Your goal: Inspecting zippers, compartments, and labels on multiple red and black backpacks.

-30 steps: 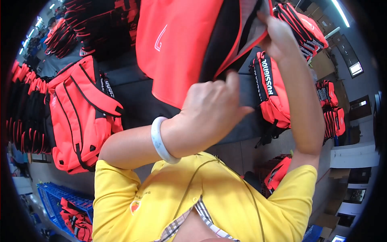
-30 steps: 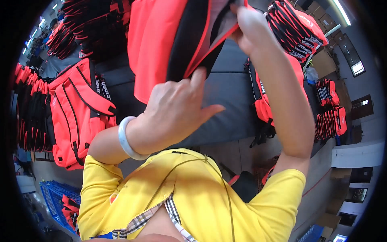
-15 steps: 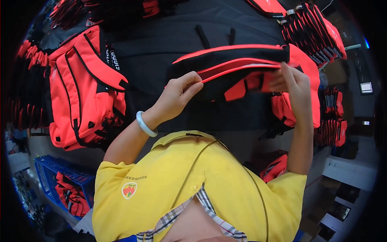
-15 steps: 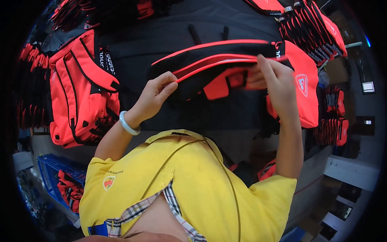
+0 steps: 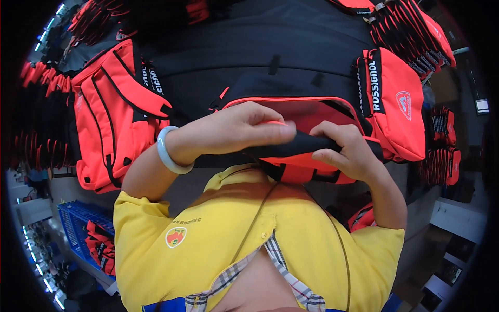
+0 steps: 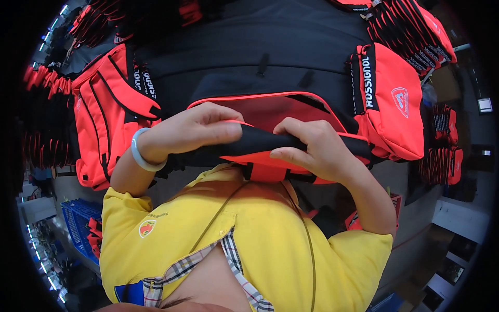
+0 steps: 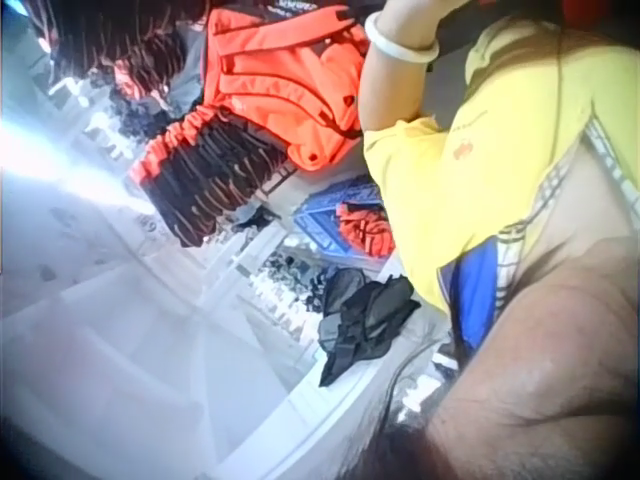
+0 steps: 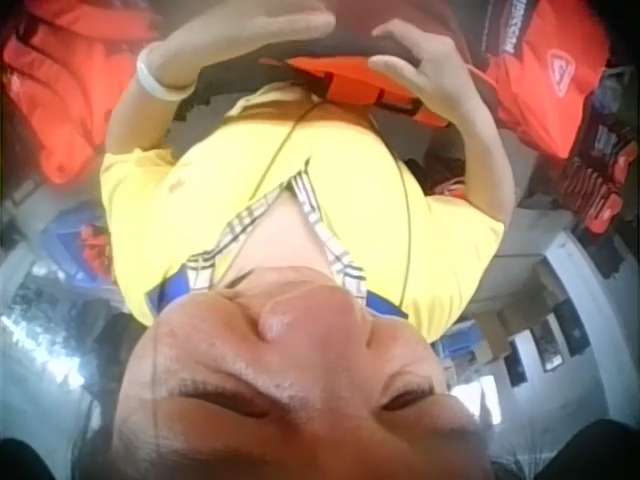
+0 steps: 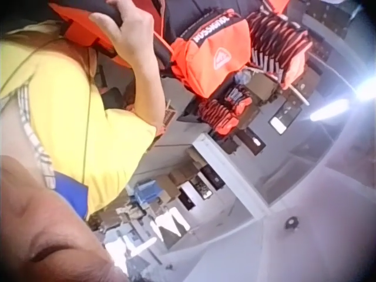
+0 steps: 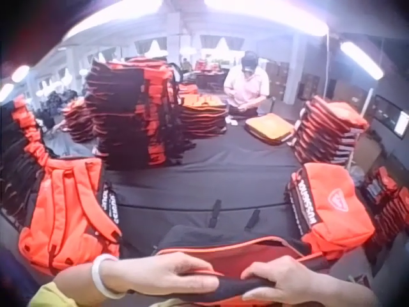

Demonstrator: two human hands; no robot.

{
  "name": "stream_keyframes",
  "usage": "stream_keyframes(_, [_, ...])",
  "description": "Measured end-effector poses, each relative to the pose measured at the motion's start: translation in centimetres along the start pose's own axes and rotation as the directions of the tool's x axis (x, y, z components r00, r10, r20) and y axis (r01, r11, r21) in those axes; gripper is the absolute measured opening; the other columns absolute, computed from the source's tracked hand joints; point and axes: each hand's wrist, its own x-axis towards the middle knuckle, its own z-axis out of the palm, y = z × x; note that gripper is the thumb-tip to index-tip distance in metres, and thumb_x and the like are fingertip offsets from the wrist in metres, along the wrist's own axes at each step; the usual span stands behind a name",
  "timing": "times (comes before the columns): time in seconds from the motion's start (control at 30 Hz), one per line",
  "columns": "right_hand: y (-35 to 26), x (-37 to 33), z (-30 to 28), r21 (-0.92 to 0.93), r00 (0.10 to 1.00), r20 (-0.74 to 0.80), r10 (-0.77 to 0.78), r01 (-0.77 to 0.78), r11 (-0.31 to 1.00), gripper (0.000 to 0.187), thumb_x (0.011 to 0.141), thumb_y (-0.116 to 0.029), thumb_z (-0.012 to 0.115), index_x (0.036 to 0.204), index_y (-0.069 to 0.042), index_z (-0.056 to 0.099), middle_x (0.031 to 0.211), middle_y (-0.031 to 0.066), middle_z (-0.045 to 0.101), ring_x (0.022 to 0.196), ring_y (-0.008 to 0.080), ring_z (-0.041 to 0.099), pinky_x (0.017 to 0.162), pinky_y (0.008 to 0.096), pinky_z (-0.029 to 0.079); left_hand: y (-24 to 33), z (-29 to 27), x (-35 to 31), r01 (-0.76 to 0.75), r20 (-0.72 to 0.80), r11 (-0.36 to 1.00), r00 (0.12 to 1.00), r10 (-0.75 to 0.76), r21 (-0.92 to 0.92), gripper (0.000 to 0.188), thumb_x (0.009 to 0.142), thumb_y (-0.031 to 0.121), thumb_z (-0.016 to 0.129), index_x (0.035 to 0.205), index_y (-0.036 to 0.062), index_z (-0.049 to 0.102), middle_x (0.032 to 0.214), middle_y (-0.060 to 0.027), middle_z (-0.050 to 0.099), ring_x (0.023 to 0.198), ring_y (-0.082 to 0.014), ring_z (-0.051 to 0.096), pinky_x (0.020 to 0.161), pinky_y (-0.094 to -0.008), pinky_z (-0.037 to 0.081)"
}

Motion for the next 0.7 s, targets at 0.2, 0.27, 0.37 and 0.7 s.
stream_keyframes(0.2, [1.8, -0.6, 0.9, -0.418, 0.853, -0.209, -0.478, 0.364, 0.833, 0.045, 0.077, -0.041, 0.074, 0.096, -0.002, 0.061, 0.076, 0.0098, 0.06, 0.065, 0.0261, 0.059, 0.059, 0.035, 0.045, -1.5, 2.4, -0.5, -0.071, -0.074, 0.963, 0.996, 0.054, -0.261, 0.024, 0.095, 0.023, 0.063, 0.101, 0.0001, 0.065, 0.089, 0.0031, 0.062, 0.082, -0.0019, 0.054, 0.074, -0.0189, 0.045])
stream_keyframes(0.27, [3.0, -0.9, 1.7, -0.558, 0.743, -0.242, -0.624, 0.419, 0.716, 0.054, 0.083, -0.054, 0.063, 0.093, -0.001, 0.061, 0.07, 0.0073, 0.054, 0.058, 0.0235, 0.053, 0.054, 0.0344, 0.039, -2.6, 2.7, -1.0, -0.093, -0.137, 0.954, 0.989, 0.055, -0.284, 0.032, 0.099, 0.028, 0.055, 0.105, -0.0016, 0.065, 0.095, -0.0013, 0.066, 0.088, -0.0051, 0.059, 0.08, -0.0207, 0.047])
stream_keyframes(0.37, [4.3, -1.5, 2.8, -0.524, 0.732, -0.263, -0.629, 0.439, 0.73, 0.058, 0.09, -0.057, 0.051, 0.093, 0.0, 0.061, 0.069, 0.0086, 0.054, 0.056, 0.0247, 0.053, 0.053, 0.0348, 0.039, -2.5, 2.6, -1.5, -0.025, -0.14, 0.912, 0.989, -0.036, -0.41, 0.068, 0.104, 0.047, 0.024, 0.115, -0.0091, 0.062, 0.111, -0.0142, 0.067, 0.103, -0.0181, 0.063, 0.096, -0.0301, 0.046])
stream_keyframes(0.7, [7.1, -2.6, 2.0, -0.521, 0.719, -0.426, -0.549, 0.301, 0.799, 0.047, 0.097, -0.041, 0.043, 0.092, 0.002, 0.061, 0.072, 0.0144, 0.055, 0.058, 0.0291, 0.053, 0.054, 0.0381, 0.039, -0.2, 1.7, 2.1, 0.032, -0.003, 0.949, 0.999, -0.035, -0.312, 0.064, 0.101, 0.05, 0.039, 0.115, -0.0068, 0.064, 0.111, -0.0121, 0.066, 0.099, -0.0152, 0.061, 0.095, -0.025, 0.043])
